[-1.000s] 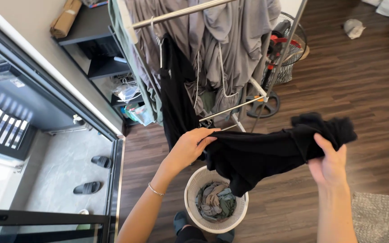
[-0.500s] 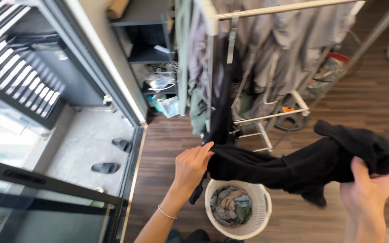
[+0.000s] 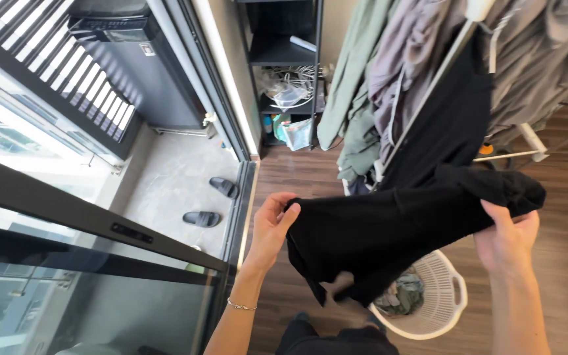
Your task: The recorder hangs clean laundry, including socks and t-shirts, from a laundry basket onto a drying rack using a circular clip-hanger and standard hangers.
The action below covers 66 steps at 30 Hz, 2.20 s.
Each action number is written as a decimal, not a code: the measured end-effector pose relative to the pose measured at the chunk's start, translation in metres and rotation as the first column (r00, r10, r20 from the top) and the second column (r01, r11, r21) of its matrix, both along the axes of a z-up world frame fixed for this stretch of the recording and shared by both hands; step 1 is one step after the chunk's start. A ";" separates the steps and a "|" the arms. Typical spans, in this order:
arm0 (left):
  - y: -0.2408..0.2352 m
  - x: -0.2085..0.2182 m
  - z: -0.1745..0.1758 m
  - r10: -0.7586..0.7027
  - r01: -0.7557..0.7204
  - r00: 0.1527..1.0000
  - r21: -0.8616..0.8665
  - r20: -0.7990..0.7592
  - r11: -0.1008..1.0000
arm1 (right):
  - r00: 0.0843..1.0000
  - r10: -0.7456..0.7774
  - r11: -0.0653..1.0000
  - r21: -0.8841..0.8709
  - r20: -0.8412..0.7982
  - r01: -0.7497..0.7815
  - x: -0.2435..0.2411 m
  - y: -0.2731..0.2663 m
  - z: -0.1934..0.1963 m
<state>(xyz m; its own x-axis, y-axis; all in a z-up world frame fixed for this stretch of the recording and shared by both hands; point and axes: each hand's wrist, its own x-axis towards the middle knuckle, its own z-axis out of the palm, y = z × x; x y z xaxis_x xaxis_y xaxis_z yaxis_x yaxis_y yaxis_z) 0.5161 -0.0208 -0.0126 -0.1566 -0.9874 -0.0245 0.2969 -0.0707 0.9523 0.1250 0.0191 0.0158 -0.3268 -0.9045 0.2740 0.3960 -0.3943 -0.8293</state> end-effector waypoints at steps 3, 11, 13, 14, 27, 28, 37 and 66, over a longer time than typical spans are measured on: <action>-0.012 0.019 0.009 0.079 -0.069 0.994 -0.122 0.079 0.990 | 0.954 -0.052 0.987 0.133 -0.295 0.094 0.021 -0.019 -0.035; -0.050 0.024 0.026 0.092 0.003 0.969 -0.381 0.230 0.925 | 0.292 -0.095 0.941 0.010 -0.952 0.337 0.126 -0.078 -0.109; -0.067 0.031 0.035 0.068 0.064 0.958 -0.438 0.280 0.897 | 0.022 -0.075 0.965 -0.067 -0.997 0.254 0.137 -0.104 -0.144; -0.078 0.035 0.033 0.075 0.057 0.956 -0.430 0.284 0.901 | 0.026 -0.067 0.968 -0.058 -0.997 0.244 0.147 -0.116 -0.142; -0.211 0.118 0.003 0.061 0.013 0.953 -0.239 0.298 0.971 | 0.366 0.663 0.727 0.443 -0.653 -0.526 0.268 -0.304 -0.131; -0.217 0.124 0.002 0.103 -0.028 0.947 -0.241 0.305 0.970 | 0.370 0.637 0.755 0.453 -0.676 -0.474 0.270 -0.318 -0.143; -0.314 0.166 -0.006 0.179 0.027 0.833 -0.362 0.523 0.932 | 0.475 0.113 0.952 -0.042 -0.873 -0.303 0.297 -0.389 -0.001; -0.505 0.258 -0.017 -0.202 0.476 0.775 -0.344 0.599 0.809 | 0.601 -0.412 0.837 -0.022 -0.685 0.547 0.227 -0.408 -0.026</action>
